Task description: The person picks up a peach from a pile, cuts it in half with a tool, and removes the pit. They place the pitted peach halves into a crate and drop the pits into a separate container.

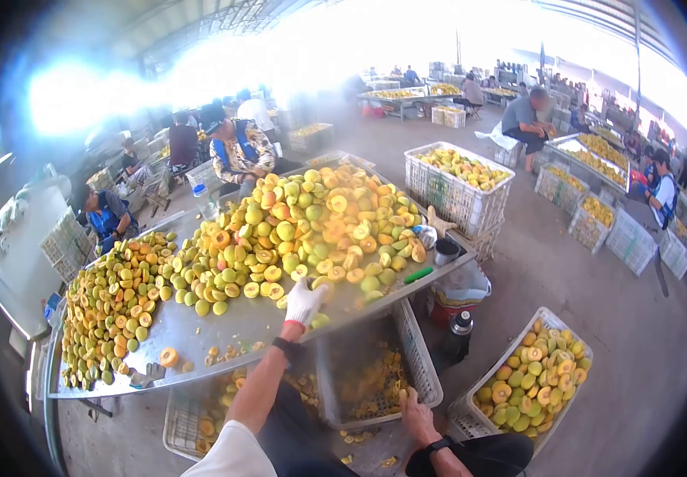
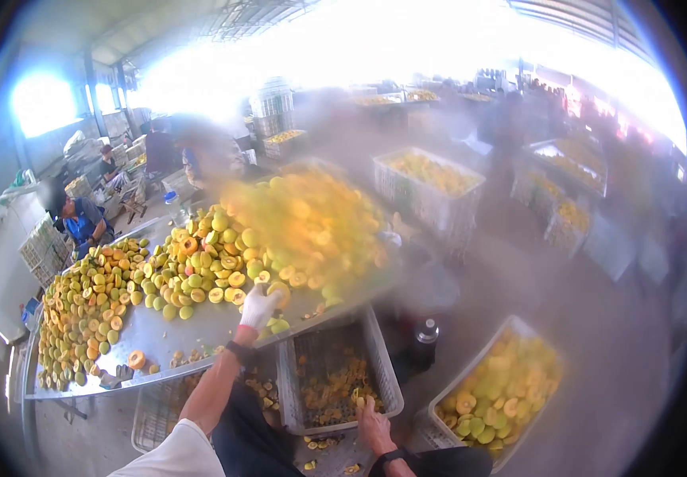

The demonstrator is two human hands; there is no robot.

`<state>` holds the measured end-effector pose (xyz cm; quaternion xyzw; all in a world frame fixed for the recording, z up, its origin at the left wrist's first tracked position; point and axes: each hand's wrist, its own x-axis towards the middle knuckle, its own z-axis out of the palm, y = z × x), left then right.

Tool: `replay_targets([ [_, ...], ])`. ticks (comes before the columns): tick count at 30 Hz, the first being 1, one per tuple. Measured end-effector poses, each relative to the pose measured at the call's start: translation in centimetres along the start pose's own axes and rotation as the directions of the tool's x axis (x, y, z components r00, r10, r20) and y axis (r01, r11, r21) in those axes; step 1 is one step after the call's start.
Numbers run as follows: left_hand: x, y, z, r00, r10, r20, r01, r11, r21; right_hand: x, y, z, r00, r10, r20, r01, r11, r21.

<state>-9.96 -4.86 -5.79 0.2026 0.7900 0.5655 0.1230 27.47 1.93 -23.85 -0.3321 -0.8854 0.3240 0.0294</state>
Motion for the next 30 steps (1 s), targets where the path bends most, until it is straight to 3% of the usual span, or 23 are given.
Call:
replay_targets([
  [2,-1.1,-0.4,-0.4,0.995,0.022,0.102,-0.009,0.992,-0.128,0.4,1.9,1.9,0.996,-0.01,0.085,0.018,0.995,-0.094],
  [5,-2.4,-2.9,-0.4,0.962,0.151,0.226,-0.083,0.955,-0.285,0.8,1.9,1.6,0.993,0.108,0.056,-0.099,0.986,-0.133],
  [7,-4.4,-2.4,-0.5,0.952,0.104,0.287,0.043,0.886,-0.461,0.9,1.8,0.9,0.991,0.119,0.066,-0.111,0.987,-0.119],
  [8,-6.0,-1.9,-0.7,0.938,0.004,0.347,0.211,0.786,-0.581,0.9,2.0,0.8,0.989,0.128,0.07,-0.12,0.987,-0.107],
  [9,-7.0,-1.1,-0.9,0.906,-0.075,0.417,0.363,0.643,-0.674,0.9,1.8,0.8,0.973,0.147,0.178,-0.108,0.972,-0.211],
  [12,-6.9,-2.4,-0.8,0.869,-0.104,0.483,0.458,0.535,-0.71,1.5,0.4,-0.3,0.985,0.144,0.091,-0.126,0.976,-0.18],
  [16,-8.3,-1.1,-1.9,0.908,0.048,0.416,0.282,0.664,-0.693,3.5,0.4,-0.2,0.99,-0.047,-0.131,0.035,0.995,-0.094],
  [17,-8.3,-1.3,-1.9,0.906,0.036,0.422,0.298,0.654,-0.696,4.3,-0.2,-0.7,0.981,-0.099,-0.169,0.09,0.994,-0.058],
  [21,-8.4,-1.3,-0.6,0.899,-0.027,0.438,0.369,0.586,-0.722,6.1,-5.5,-6.7,0.967,-0.145,-0.207,0.17,0.98,0.105],
  [25,-9.0,-1.3,0.0,0.889,0.035,0.457,0.355,0.578,-0.735,6.9,-12.3,-12.3,0.93,-0.233,-0.284,0.307,0.918,0.252],
  [30,-8.7,-0.7,1.8,0.882,0.063,0.467,0.382,0.486,-0.786,8.7,-15.7,-13.4,0.859,-0.407,-0.312,0.469,0.869,0.158],
])
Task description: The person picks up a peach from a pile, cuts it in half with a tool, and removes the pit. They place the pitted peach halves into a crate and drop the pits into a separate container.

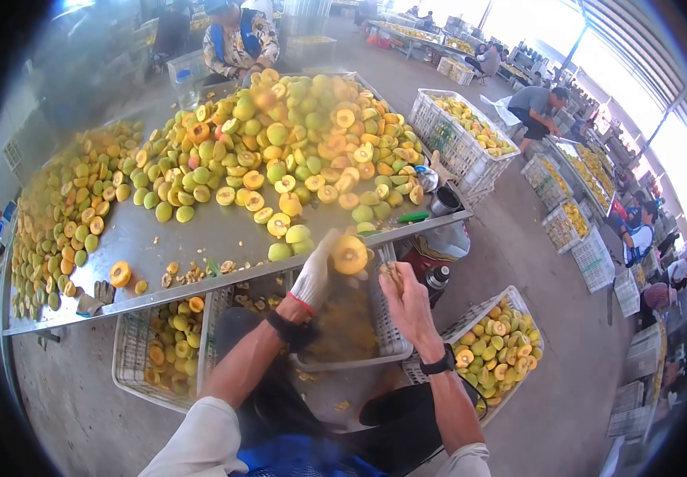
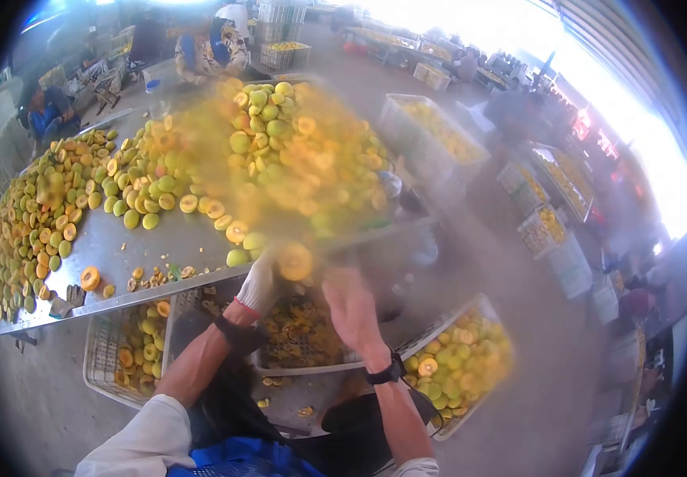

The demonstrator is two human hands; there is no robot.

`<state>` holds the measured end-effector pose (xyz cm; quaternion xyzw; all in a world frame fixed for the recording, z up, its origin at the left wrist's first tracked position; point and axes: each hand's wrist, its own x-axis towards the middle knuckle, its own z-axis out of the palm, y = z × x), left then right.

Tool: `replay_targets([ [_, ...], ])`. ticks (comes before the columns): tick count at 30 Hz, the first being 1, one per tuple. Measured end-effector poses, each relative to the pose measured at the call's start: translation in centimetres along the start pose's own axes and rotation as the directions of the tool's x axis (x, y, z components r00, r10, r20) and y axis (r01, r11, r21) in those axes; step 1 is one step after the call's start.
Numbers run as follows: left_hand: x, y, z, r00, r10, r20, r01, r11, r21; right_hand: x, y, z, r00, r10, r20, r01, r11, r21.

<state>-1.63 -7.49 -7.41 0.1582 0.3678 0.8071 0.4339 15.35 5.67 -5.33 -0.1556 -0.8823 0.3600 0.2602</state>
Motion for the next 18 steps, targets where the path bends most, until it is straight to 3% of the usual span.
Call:
replay_targets([
  [3,1.6,-1.7,0.2,0.99,-0.016,-0.137,-0.007,0.986,-0.167,0.9,-0.8,1.1,0.999,-0.05,0.006,0.05,0.992,-0.118],
  [9,2.2,-3.2,-0.4,0.983,0.163,-0.09,-0.145,0.974,0.172,1.3,-0.9,1.6,1.0,-0.025,0.015,0.027,0.984,-0.175],
  [15,1.8,-3.0,0.5,0.974,0.227,-0.021,-0.21,0.932,0.296,0.8,-1.7,1.5,0.995,0.086,0.058,-0.072,0.974,-0.214],
  [18,1.1,-2.7,2.3,0.968,0.243,-0.06,-0.221,0.942,0.254,0.3,-1.5,2.2,0.994,0.094,0.049,-0.084,0.979,-0.188],
])
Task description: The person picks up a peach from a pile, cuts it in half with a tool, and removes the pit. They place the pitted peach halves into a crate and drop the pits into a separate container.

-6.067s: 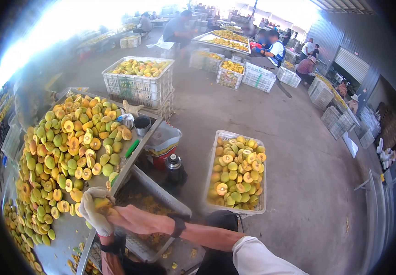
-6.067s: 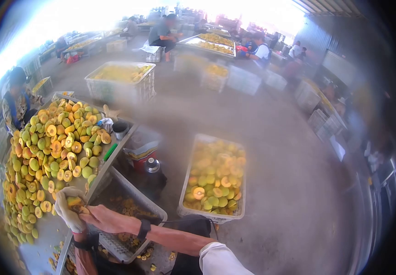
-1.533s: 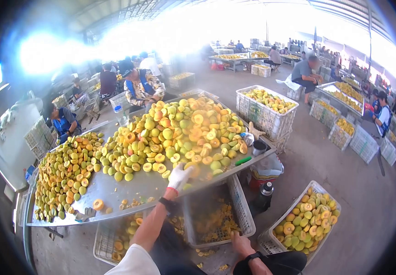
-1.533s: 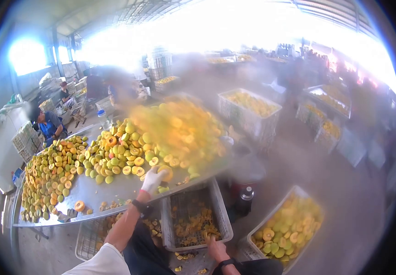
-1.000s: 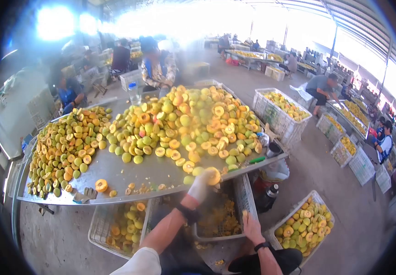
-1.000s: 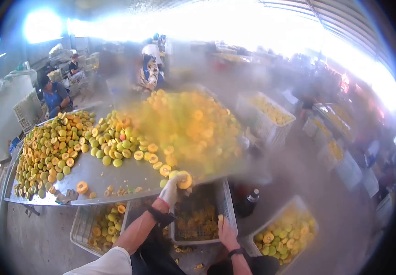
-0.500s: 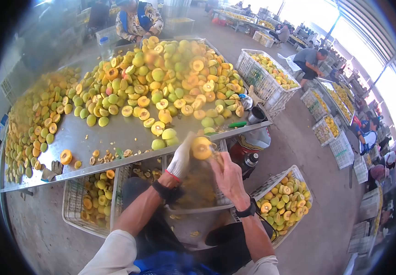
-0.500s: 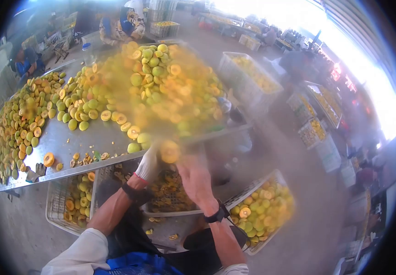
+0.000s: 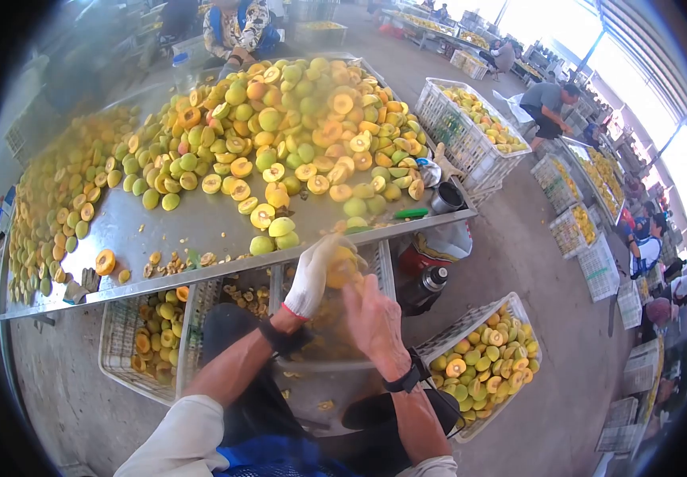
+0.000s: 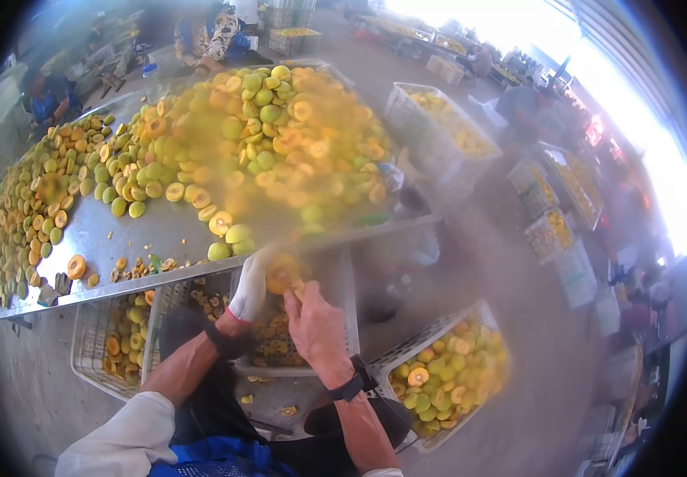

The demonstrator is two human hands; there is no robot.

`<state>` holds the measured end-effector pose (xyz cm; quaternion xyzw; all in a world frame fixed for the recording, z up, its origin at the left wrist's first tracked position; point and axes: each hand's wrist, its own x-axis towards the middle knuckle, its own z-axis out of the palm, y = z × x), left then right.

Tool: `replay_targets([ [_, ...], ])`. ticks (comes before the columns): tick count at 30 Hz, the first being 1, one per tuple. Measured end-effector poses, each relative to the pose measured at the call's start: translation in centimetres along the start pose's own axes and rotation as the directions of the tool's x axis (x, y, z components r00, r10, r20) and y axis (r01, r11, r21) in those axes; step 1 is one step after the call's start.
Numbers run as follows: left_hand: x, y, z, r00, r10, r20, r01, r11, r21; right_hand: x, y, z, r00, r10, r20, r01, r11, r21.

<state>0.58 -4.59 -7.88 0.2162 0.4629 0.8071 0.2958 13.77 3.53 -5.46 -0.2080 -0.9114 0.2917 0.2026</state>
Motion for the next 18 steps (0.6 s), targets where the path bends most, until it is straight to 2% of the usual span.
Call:
replay_targets([
  [3,-0.4,0.5,1.4,0.999,-0.026,-0.037,0.026,1.0,-0.013,-0.3,-0.2,0.7,0.997,0.075,-0.007,-0.075,0.997,-0.002],
  [6,-0.6,0.3,2.8,0.983,0.066,-0.168,-0.057,0.997,0.056,-0.6,-0.1,1.3,0.996,0.082,-0.03,-0.08,0.995,0.056],
  [9,-0.5,-0.2,2.8,0.977,0.134,-0.165,-0.127,0.991,0.048,-0.6,0.1,1.8,0.997,0.043,-0.062,-0.036,0.993,0.116],
  [12,-0.7,0.2,3.2,0.97,0.133,-0.203,-0.128,0.991,0.035,-0.6,0.2,2.2,0.998,0.006,-0.07,0.001,0.995,0.099],
  [15,-1.2,1.0,3.1,0.977,0.139,-0.16,-0.127,0.989,0.081,-0.8,0.0,1.8,1.0,0.014,0.007,-0.015,0.99,0.139],
  [18,-1.0,1.3,2.0,0.971,0.24,0.01,-0.236,0.944,0.232,-0.8,0.8,1.7,0.995,-0.102,0.003,0.097,0.956,0.278],
])
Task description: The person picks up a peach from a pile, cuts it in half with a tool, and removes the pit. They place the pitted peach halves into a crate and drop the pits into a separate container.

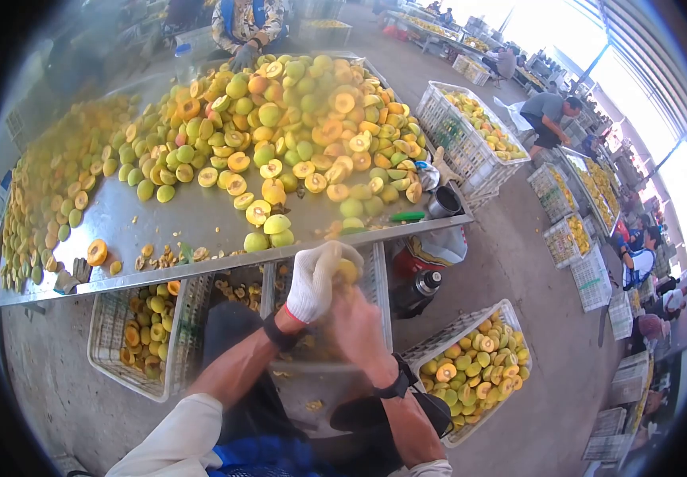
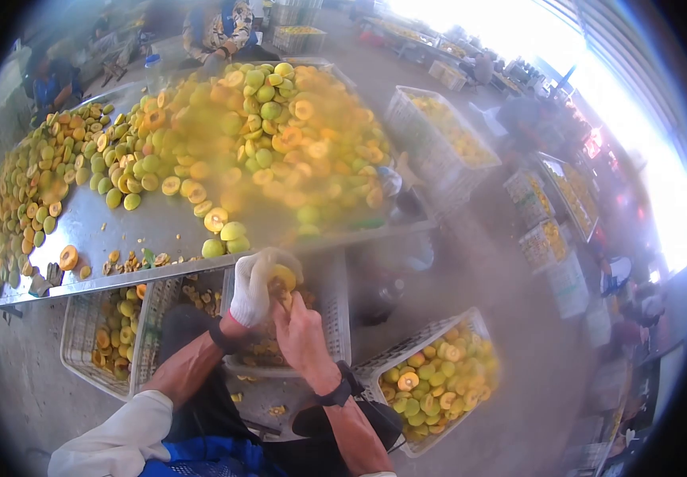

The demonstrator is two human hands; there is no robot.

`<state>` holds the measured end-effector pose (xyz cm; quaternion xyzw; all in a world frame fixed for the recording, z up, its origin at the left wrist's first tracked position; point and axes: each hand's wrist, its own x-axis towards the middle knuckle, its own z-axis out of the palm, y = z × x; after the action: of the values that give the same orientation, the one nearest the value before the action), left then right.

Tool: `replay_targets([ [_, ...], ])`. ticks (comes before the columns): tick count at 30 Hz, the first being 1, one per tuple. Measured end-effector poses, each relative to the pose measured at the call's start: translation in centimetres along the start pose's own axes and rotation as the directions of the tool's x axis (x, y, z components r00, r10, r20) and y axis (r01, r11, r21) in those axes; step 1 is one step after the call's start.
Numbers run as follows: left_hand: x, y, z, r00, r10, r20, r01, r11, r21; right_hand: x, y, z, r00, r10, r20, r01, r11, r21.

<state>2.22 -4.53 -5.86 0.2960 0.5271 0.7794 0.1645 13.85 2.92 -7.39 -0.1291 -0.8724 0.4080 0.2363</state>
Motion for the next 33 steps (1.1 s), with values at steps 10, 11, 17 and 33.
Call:
replay_targets([
  [10,0.3,-0.4,-0.4,0.959,-0.17,0.225,0.189,0.98,-0.064,-0.2,0.4,-2.3,0.941,0.112,0.319,-0.234,0.896,0.376],
  [11,0.3,-0.5,-0.3,0.959,-0.159,0.235,0.177,0.982,-0.058,-0.6,-0.3,-2.6,0.868,0.275,0.414,-0.46,0.76,0.46],
  [17,0.4,-1.8,0.2,0.975,-0.168,0.149,0.182,0.98,-0.086,-1.2,1.0,-1.0,0.746,0.432,0.507,-0.666,0.462,0.586],
  [33,0.8,-3.7,2.4,0.936,-0.34,-0.089,0.293,0.894,-0.338,-1.2,3.6,1.5,0.992,0.125,-0.008,-0.125,0.992,-0.024],
])
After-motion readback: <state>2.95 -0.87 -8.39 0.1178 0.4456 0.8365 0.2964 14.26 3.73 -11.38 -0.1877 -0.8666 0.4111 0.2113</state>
